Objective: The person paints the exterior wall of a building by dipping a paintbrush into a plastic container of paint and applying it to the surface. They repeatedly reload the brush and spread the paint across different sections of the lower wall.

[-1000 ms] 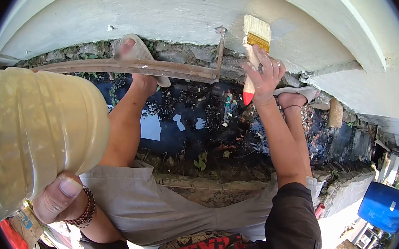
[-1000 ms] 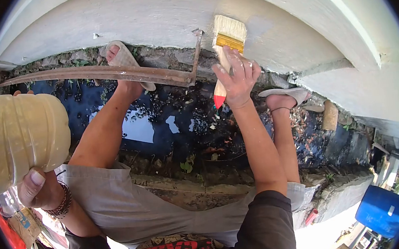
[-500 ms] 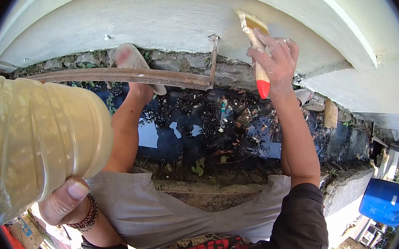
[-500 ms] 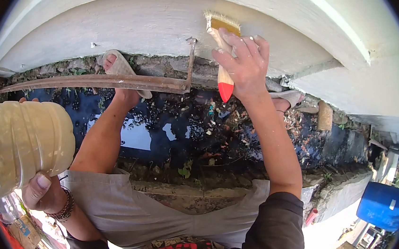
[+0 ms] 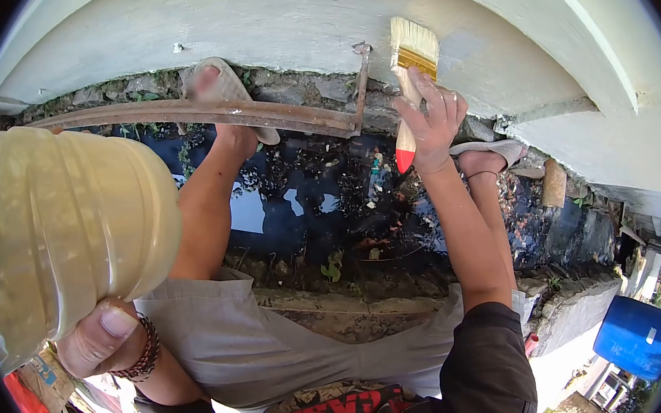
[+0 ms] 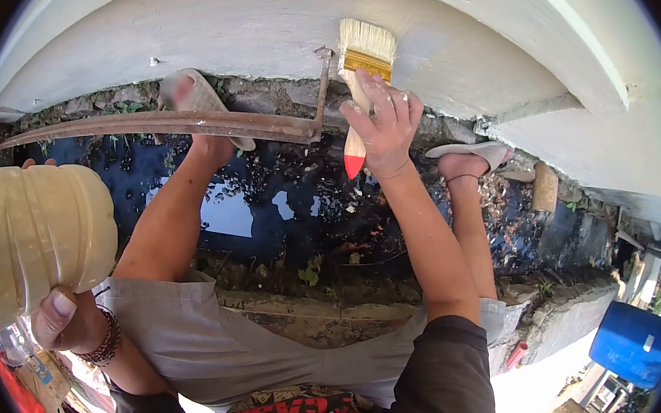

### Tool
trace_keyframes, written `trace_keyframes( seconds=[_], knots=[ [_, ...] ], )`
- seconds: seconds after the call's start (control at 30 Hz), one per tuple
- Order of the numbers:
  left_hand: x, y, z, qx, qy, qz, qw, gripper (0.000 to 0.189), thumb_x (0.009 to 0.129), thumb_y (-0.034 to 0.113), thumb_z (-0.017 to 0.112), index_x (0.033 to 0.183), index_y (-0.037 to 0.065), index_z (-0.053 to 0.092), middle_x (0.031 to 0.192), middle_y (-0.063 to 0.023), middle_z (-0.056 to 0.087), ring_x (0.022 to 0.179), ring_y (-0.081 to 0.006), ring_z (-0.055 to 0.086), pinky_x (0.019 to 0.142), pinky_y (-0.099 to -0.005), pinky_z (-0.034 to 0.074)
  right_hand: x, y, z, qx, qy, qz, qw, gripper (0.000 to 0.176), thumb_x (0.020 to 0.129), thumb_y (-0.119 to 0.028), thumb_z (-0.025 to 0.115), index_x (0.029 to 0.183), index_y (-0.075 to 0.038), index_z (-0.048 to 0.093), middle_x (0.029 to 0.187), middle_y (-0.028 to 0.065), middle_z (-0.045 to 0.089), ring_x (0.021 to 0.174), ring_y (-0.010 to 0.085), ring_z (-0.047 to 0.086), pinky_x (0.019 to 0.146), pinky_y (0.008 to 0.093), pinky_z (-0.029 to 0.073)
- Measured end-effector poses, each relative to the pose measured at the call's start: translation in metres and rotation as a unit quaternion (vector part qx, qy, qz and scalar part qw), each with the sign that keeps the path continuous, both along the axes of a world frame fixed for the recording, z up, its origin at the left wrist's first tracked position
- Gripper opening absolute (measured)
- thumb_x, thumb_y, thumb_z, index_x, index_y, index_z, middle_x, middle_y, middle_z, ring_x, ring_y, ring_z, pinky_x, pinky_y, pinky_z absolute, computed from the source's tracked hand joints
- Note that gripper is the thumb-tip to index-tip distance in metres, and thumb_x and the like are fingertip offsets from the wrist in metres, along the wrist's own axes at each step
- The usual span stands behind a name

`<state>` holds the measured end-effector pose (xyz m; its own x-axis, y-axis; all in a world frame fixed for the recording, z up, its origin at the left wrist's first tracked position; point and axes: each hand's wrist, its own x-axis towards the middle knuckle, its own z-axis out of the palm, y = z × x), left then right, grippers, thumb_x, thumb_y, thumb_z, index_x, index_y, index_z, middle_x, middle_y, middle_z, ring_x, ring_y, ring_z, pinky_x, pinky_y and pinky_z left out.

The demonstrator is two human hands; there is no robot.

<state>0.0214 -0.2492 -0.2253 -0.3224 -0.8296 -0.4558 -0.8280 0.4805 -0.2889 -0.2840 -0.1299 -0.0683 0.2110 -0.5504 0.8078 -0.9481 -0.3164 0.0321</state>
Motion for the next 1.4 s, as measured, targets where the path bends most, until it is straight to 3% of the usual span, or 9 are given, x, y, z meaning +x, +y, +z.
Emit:
trace_keyframes(
  seconds=[0.13,0.17,0.23,0.3,0.83,1.2,1.3,1.33,1.4],
  knots=[
    [0.005,-0.006,-0.019,-0.036,0.007,-0.003,0.999,0.052,0.101,0.039,0.027,0.150,0.018,0.031,0.156,-0.0057,0.027,0.144,-0.0251,0.023,0.118,-0.0449,0.016,-0.015,-0.019,-0.081,0.113,0.081,-0.005,0.990,0.012,0.075,-0.017,0.060,0.085,-0.015,0.065,0.117,0.0128,0.063,0.102,0.0276,0.060,0.089,0.0424,0.044],
    [0.014,-0.011,-0.052,-0.011,0.222,0.033,0.974,0.053,0.101,0.039,0.027,0.150,0.018,0.031,0.156,-0.0056,0.027,0.144,-0.0249,0.023,0.118,-0.0445,0.016,-0.014,-0.015,-0.098,0.111,0.078,-0.007,0.991,0.012,0.075,-0.017,0.060,0.085,-0.015,0.065,0.117,0.0128,0.063,0.102,0.0276,0.060,0.089,0.0424,0.044],
    [0.025,-0.018,-0.087,0.044,0.610,0.104,0.784,0.054,0.101,0.040,0.028,0.150,0.018,0.031,0.156,-0.0054,0.027,0.144,-0.0245,0.024,0.118,-0.0437,0.016,-0.005,-0.005,-0.110,0.217,0.040,0.054,0.974,0.011,0.075,-0.016,0.059,0.083,-0.013,0.064,0.112,0.0135,0.063,0.099,0.0276,0.059,0.088,0.0433,0.045],
    [0.009,-0.004,-0.034,-0.068,0.053,-0.012,0.996,0.053,0.101,0.040,0.027,0.149,0.018,0.032,0.156,-0.0053,0.028,0.144,-0.0241,0.024,0.118,-0.0436,0.016,-0.007,-0.006,-0.096,0.206,0.011,0.054,0.977,0.010,0.074,-0.016,0.059,0.082,-0.011,0.064,0.108,0.0132,0.064,0.095,0.0272,0.059,0.088,0.0428,0.046],
    [-0.001,-0.001,-0.012,-0.099,-0.005,-0.009,0.995,0.054,0.100,0.042,0.031,0.149,0.019,0.033,0.156,-0.0059,0.029,0.144,-0.0281,0.024,0.118,-0.0477,0.016,-0.022,-0.010,-0.044,0.130,-0.016,0.111,0.985,0.015,0.069,-0.010,0.064,0.084,-0.013,0.066,0.105,0.0100,0.066,0.092,0.0276,0.062,0.082,0.0395,0.050],
    [-0.008,0.008,0.026,-0.031,0.035,-0.032,0.998,0.052,0.099,0.040,0.034,0.147,0.019,0.038,0.154,-0.0074,0.033,0.144,-0.0294,0.025,0.117,-0.0505,0.017,-0.030,-0.016,-0.054,0.270,0.047,0.123,0.954,0.014,0.068,-0.006,0.065,0.081,-0.014,0.065,0.105,0.0062,0.065,0.096,0.0266,0.062,0.081,0.0402,0.050],
    [0.010,0.000,-0.024,-0.099,0.086,-0.051,0.990,0.050,0.099,0.038,0.035,0.145,0.020,0.042,0.152,-0.0082,0.037,0.143,-0.0308,0.026,0.116,-0.0517,0.018,-0.047,-0.035,-0.048,0.281,0.032,0.123,0.951,0.013,0.068,-0.008,0.065,0.080,-0.013,0.065,0.105,0.0065,0.065,0.098,0.0278,0.062,0.081,0.0406,0.050],
    [0.030,-0.021,-0.091,-0.017,0.538,0.030,0.842,0.049,0.099,0.036,0.035,0.145,0.021,0.041,0.152,-0.0080,0.036,0.143,-0.0277,0.027,0.116,-0.0485,0.020,-0.050,-0.042,-0.036,0.255,0.005,0.111,0.961,0.013,0.068,-0.009,0.065,0.081,-0.014,0.066,0.106,0.0064,0.065,0.098,0.0287,0.062,0.081,0.0410,0.050],
    [0.032,-0.019,-0.093,-0.020,0.564,0.038,0.824,0.049,0.099,0.036,0.035,0.145,0.021,0.041,0.152,-0.0081,0.037,0.142,-0.0273,0.028,0.116,-0.0479,0.021,-0.047,-0.033,0.003,0.195,0.015,0.109,0.975,0.013,0.069,-0.011,0.066,0.082,-0.014,0.066,0.108,0.0060,0.066,0.098,0.0286,0.062,0.081,0.0407,0.050]
  ],
)
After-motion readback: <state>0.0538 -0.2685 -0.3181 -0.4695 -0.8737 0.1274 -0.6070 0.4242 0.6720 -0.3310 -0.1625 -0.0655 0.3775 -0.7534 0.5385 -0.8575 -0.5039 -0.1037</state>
